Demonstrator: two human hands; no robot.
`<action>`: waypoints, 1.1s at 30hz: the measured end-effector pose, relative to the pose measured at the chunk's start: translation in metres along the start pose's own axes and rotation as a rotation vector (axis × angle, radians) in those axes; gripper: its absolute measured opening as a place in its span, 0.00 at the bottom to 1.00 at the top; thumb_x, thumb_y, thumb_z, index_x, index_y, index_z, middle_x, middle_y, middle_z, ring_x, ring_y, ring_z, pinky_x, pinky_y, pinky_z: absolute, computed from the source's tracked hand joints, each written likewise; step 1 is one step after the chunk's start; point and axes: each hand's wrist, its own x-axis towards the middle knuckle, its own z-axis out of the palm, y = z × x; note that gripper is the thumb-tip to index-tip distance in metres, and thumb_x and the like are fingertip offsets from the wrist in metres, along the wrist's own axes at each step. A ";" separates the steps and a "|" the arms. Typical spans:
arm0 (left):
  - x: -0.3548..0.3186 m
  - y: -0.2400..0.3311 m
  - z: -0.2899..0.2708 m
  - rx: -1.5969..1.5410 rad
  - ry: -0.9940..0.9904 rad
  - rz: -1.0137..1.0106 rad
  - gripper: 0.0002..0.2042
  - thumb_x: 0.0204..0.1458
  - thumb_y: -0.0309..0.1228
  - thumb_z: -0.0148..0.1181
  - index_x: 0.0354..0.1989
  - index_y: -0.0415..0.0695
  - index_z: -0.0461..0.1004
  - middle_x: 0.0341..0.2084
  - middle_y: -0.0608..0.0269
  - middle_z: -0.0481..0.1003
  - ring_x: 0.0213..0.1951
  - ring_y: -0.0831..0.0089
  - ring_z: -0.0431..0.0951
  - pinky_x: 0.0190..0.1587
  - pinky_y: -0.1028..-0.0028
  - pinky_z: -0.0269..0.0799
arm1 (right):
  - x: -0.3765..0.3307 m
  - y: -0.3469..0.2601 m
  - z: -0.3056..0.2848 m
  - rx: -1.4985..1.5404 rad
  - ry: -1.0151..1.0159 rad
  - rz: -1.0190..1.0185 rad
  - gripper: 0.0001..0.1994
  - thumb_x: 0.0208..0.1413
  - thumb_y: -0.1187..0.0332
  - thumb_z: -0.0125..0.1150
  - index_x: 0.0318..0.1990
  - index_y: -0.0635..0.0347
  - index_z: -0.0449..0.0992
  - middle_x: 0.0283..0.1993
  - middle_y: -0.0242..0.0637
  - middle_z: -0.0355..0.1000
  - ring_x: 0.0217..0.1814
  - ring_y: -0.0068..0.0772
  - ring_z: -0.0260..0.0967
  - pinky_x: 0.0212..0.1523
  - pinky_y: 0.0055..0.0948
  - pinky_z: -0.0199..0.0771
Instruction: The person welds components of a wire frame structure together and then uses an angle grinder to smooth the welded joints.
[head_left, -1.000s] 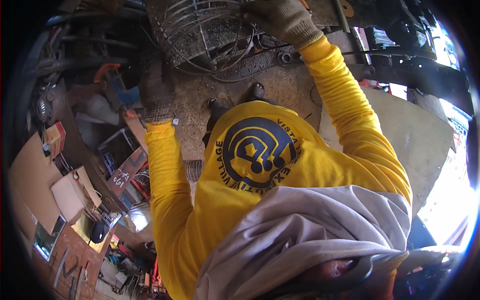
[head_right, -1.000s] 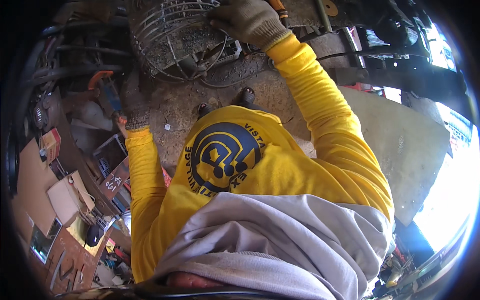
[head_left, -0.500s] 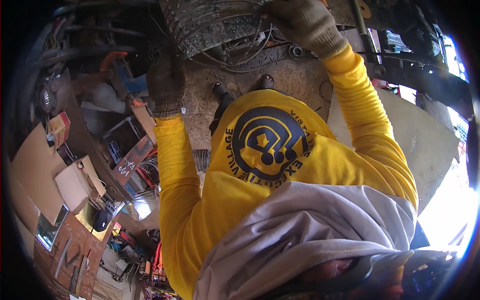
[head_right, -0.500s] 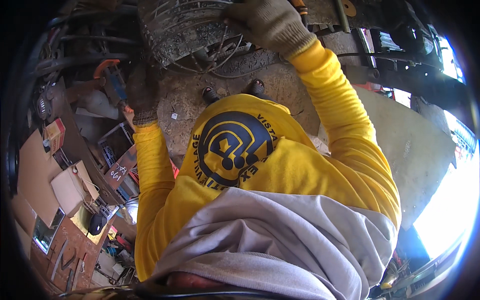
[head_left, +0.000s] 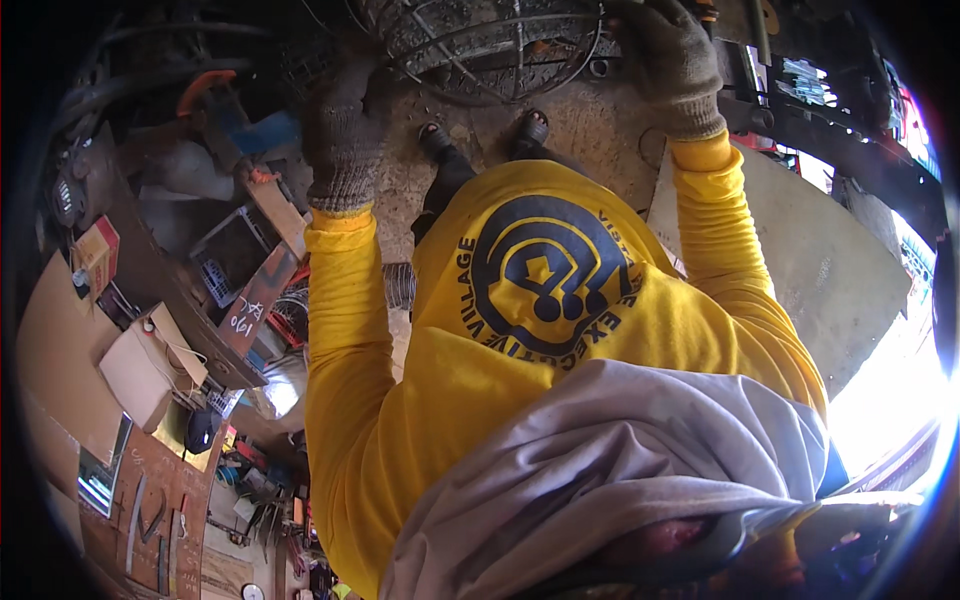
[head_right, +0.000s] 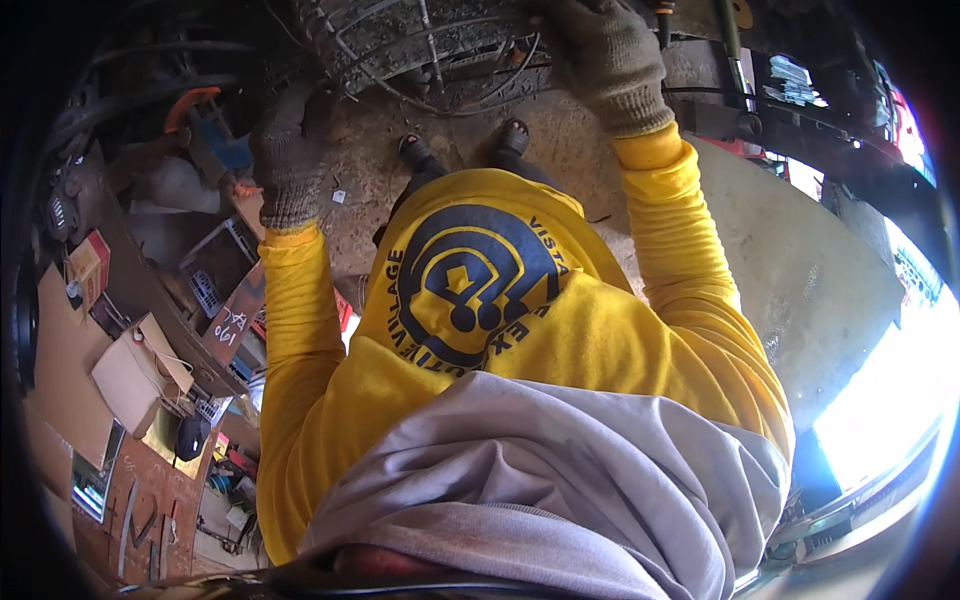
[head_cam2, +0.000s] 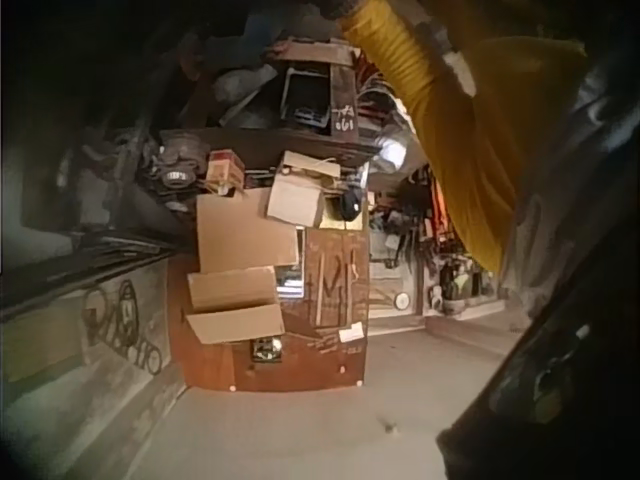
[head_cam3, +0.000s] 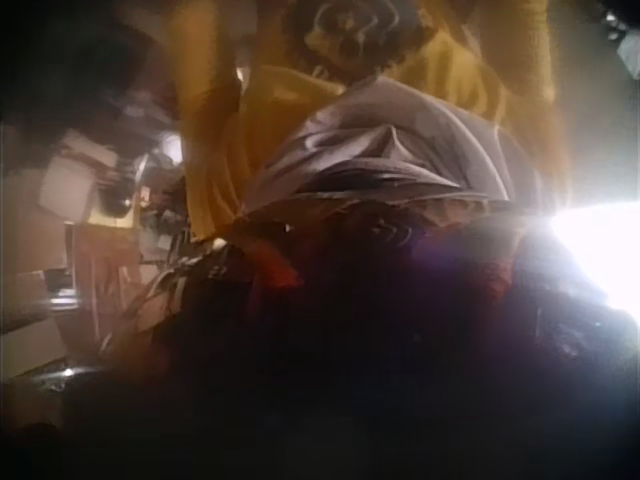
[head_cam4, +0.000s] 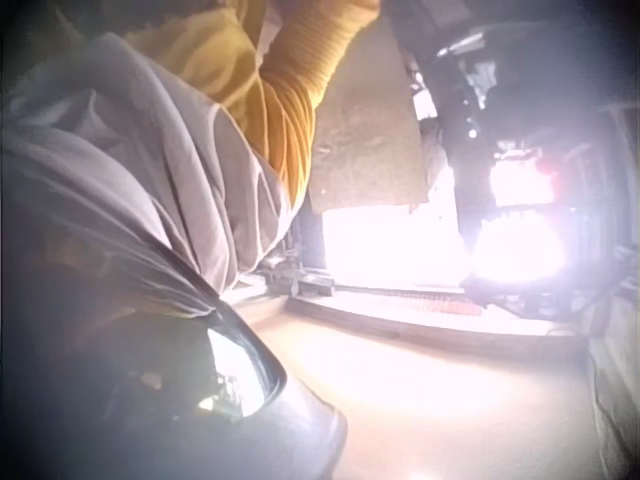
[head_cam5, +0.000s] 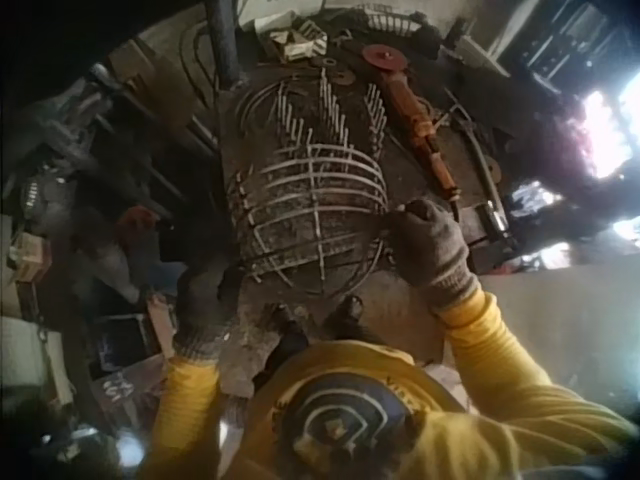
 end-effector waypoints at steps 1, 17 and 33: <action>0.003 0.004 -0.001 0.000 -0.007 -0.006 0.12 0.56 0.33 0.64 0.47 0.45 0.80 0.41 0.49 0.81 0.43 0.53 0.83 0.44 0.65 0.77 | 0.000 0.003 0.001 0.053 0.016 0.003 0.08 0.47 0.75 0.64 0.35 0.53 0.81 0.29 0.39 0.70 0.29 0.46 0.71 0.28 0.40 0.71; -0.016 -0.004 0.001 -0.269 -0.012 -0.181 0.11 0.56 0.31 0.66 0.46 0.41 0.81 0.38 0.56 0.82 0.41 0.71 0.81 0.46 0.71 0.75 | 0.000 0.004 -0.001 -0.029 0.013 -0.031 0.09 0.44 0.74 0.68 0.36 0.55 0.82 0.29 0.40 0.72 0.28 0.44 0.72 0.28 0.39 0.72; -0.001 0.024 0.008 -0.073 0.105 -0.066 0.13 0.53 0.27 0.68 0.47 0.43 0.81 0.37 0.52 0.82 0.39 0.62 0.84 0.43 0.69 0.78 | 0.004 0.008 -0.019 0.029 -0.030 0.030 0.10 0.44 0.76 0.66 0.36 0.58 0.82 0.31 0.41 0.74 0.31 0.44 0.75 0.32 0.38 0.75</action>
